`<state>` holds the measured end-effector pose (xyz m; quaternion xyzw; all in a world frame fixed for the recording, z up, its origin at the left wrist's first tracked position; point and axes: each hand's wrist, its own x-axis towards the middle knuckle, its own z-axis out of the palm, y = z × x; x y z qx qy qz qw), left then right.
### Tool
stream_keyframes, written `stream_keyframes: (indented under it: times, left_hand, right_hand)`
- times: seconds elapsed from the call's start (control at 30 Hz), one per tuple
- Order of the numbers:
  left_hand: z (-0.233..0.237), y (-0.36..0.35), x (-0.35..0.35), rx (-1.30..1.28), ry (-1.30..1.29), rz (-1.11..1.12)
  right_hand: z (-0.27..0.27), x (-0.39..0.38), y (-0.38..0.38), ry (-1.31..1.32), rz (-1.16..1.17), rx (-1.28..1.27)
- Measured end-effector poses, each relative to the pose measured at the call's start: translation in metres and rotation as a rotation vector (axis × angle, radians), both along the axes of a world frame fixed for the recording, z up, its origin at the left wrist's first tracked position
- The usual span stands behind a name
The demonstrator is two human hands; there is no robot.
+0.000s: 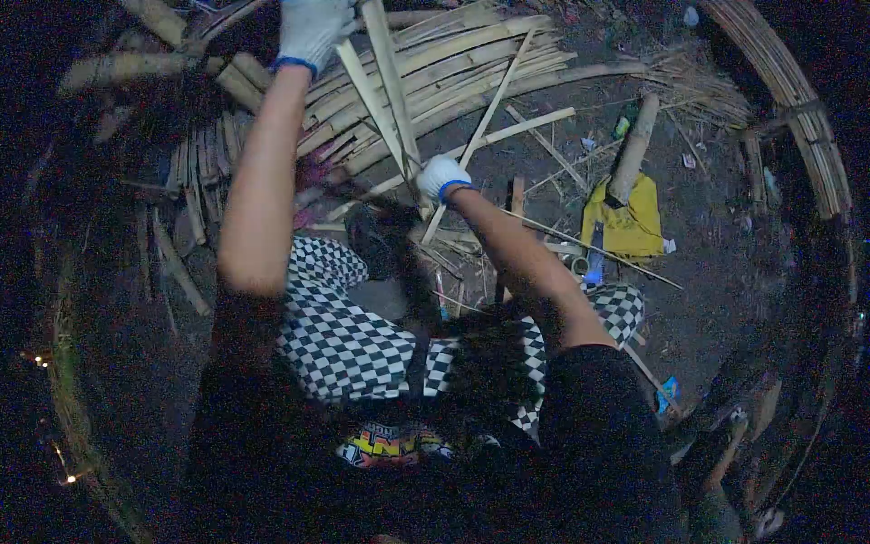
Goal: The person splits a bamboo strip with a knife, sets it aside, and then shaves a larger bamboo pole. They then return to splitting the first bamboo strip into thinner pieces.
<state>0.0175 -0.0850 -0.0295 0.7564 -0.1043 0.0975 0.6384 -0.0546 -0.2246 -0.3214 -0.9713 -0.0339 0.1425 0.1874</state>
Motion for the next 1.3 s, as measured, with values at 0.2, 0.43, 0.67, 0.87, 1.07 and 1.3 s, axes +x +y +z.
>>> stream_keyframes:
  times: [0.2, 0.43, 0.67, 0.87, 1.07, 1.3]
  left_hand:
    - [0.002, 0.01, 0.0, 0.318, -0.229, 0.053]
    - [0.005, -0.001, -0.003, -0.202, 0.055, -0.023]
    - [0.002, 0.007, 0.016, -0.083, 0.03, 0.173]
    - [-0.007, -0.005, 0.019, -0.061, -0.133, 0.322]
    - [-0.052, 0.007, 0.063, -0.083, -0.528, 0.399]
    - [-0.226, 0.109, -0.031, 0.394, 0.187, -0.268]
  right_hand:
    - [0.116, 0.003, 0.017, -0.154, -0.224, 0.281]
    - [-0.138, -0.02, 0.014, 0.174, -0.2, 0.154]
    - [-0.197, 0.003, -0.017, -0.1, 0.723, -0.407]
    - [-0.113, -0.024, 0.006, 0.139, -0.255, 0.411]
    - [-0.116, -0.02, 0.019, -0.074, -0.202, 0.378]
    - [0.042, -0.023, -0.007, -0.028, -0.038, 0.352]
